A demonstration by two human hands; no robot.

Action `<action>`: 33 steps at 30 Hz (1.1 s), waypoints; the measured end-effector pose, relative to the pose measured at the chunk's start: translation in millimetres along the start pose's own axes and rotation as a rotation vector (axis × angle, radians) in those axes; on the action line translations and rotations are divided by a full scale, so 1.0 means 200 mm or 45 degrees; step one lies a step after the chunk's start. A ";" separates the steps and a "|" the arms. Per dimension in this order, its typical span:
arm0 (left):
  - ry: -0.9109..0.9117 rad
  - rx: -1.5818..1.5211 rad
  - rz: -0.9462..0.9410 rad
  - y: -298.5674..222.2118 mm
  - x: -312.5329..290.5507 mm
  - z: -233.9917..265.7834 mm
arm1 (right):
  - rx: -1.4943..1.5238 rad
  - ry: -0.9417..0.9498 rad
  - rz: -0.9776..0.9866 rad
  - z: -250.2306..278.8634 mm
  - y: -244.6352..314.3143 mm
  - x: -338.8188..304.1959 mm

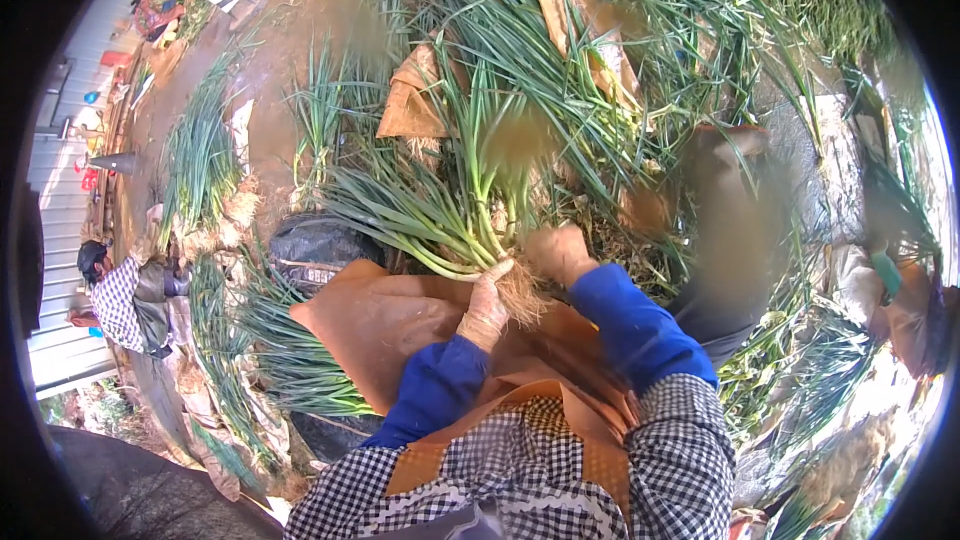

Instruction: The person cleans green onions by hand, peeling away the outer layers and removing dirt from the roots while sitting on the ground.

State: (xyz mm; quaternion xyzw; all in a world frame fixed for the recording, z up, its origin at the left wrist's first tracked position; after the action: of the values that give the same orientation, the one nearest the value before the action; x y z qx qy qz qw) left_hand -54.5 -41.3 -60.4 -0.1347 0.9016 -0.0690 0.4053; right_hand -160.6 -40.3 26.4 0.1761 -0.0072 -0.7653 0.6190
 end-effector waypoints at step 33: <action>0.002 0.399 -0.298 -0.07 -0.04 0.00 | 0.286 -0.422 -0.365 0.13 -0.20 0.34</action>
State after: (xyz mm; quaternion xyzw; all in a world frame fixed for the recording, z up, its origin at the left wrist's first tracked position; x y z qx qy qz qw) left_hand -48.1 -52.7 -51.4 -0.1737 0.8583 -0.2554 0.4098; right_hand -217.9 -101.9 24.3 0.1151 -0.1683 -0.8583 0.4710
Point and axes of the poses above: each hand's wrist, its own x-axis towards the middle knuckle, its own z-axis out of the back of the hand, y = z × x, the point moved 10 cm from there along x, towards the middle knuckle, and after that the axes turned 3 degrees about z, right-handed, at the moved point
